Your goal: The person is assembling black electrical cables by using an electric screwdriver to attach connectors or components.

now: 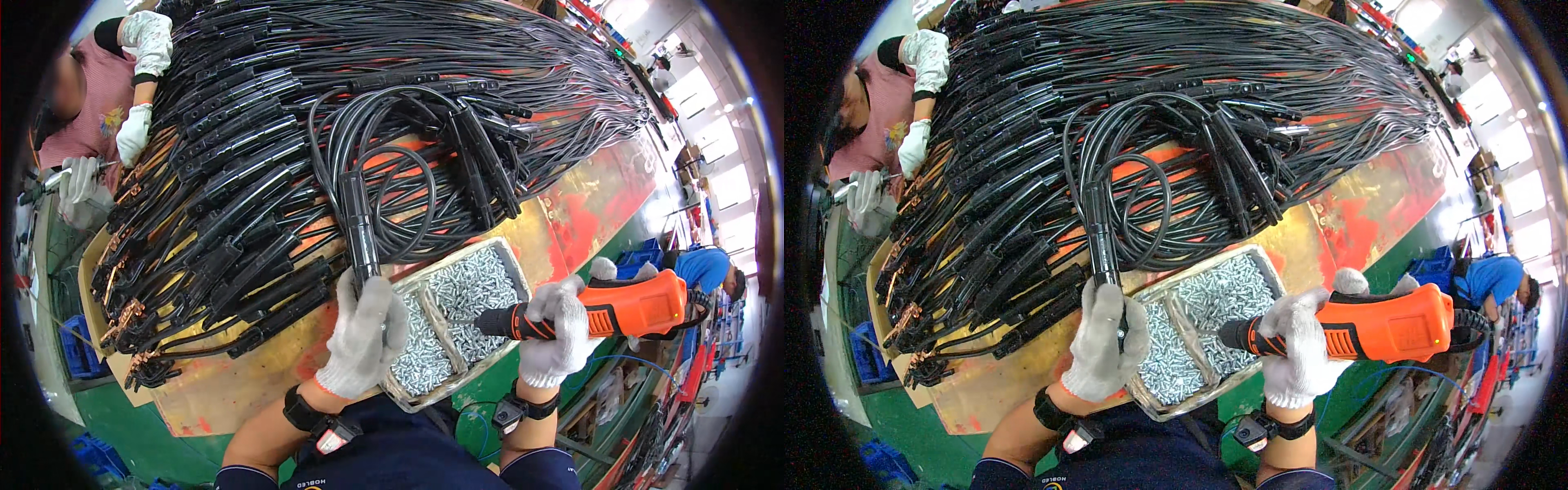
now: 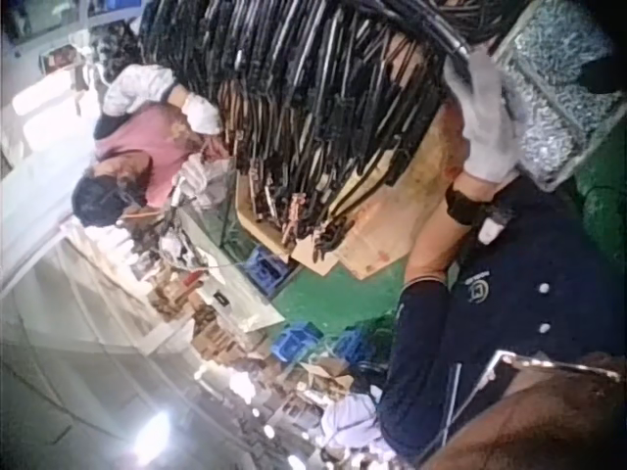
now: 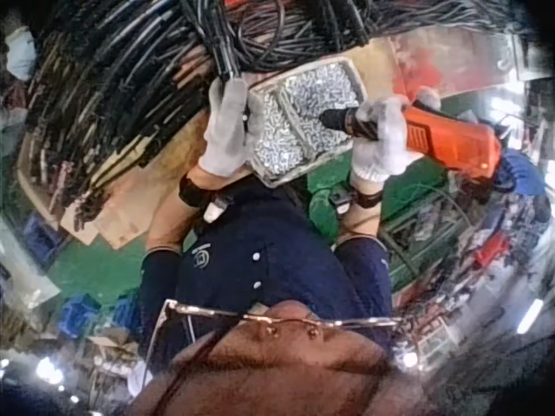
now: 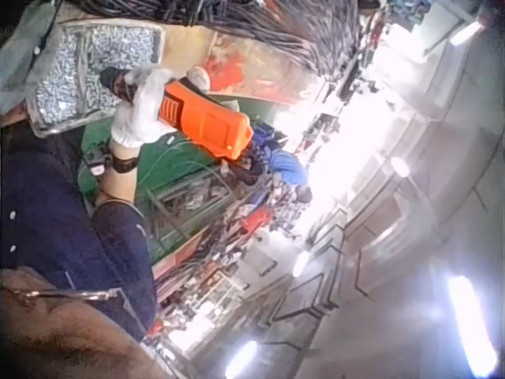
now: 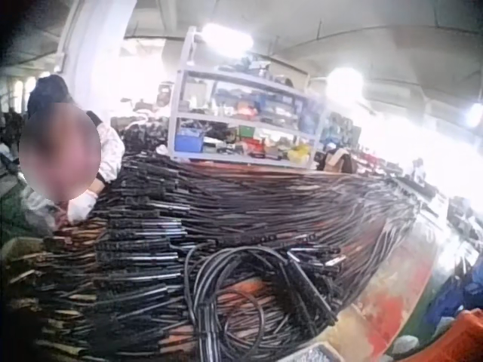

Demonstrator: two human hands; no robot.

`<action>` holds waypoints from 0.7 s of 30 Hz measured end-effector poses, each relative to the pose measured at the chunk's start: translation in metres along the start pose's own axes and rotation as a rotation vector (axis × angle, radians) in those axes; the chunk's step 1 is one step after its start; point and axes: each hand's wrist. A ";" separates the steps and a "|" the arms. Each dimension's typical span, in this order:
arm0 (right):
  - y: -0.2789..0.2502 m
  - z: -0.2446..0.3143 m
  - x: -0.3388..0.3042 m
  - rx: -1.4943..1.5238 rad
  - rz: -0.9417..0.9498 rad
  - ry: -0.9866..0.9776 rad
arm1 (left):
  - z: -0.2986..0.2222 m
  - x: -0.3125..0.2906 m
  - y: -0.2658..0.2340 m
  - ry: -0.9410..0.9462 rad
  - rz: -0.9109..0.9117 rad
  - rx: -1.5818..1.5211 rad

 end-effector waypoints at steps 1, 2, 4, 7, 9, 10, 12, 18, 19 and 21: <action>-0.001 -0.001 0.000 0.002 0.000 0.002 | -0.003 -0.001 0.004 -0.005 -0.018 -0.011; -0.002 -0.002 -0.001 0.006 0.013 0.001 | -0.005 -0.001 0.006 -0.010 -0.035 -0.021; -0.001 -0.002 -0.001 0.011 0.026 0.001 | -0.002 0.002 -0.001 -0.012 0.031 -0.040; 0.004 -0.001 -0.002 -0.040 0.017 0.002 | -0.002 0.001 -0.001 0.001 0.088 -0.067; 0.001 -0.003 -0.003 0.015 0.029 -0.027 | -0.002 0.000 0.001 0.016 0.079 -0.075; 0.001 -0.002 -0.001 0.016 0.032 -0.027 | -0.003 0.000 0.001 0.008 0.068 -0.058; 0.002 0.004 0.004 -0.033 0.011 -0.166 | -0.003 0.000 0.001 0.003 0.057 -0.044; -0.014 0.020 0.025 -0.004 -0.030 -0.110 | -0.005 -0.002 0.004 -0.003 0.032 -0.020; -0.012 0.023 0.027 0.022 -0.021 -0.086 | -0.004 -0.003 0.003 -0.004 0.035 -0.013; -0.006 0.028 0.031 0.089 0.008 -0.043 | -0.001 -0.001 0.000 -0.013 0.040 0.001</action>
Point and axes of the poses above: each hand's wrist, its own x-axis towards the middle knuckle, its own y-axis out of the palm, z = x × y, and after that the axes turned 3 degrees about x, right-handed
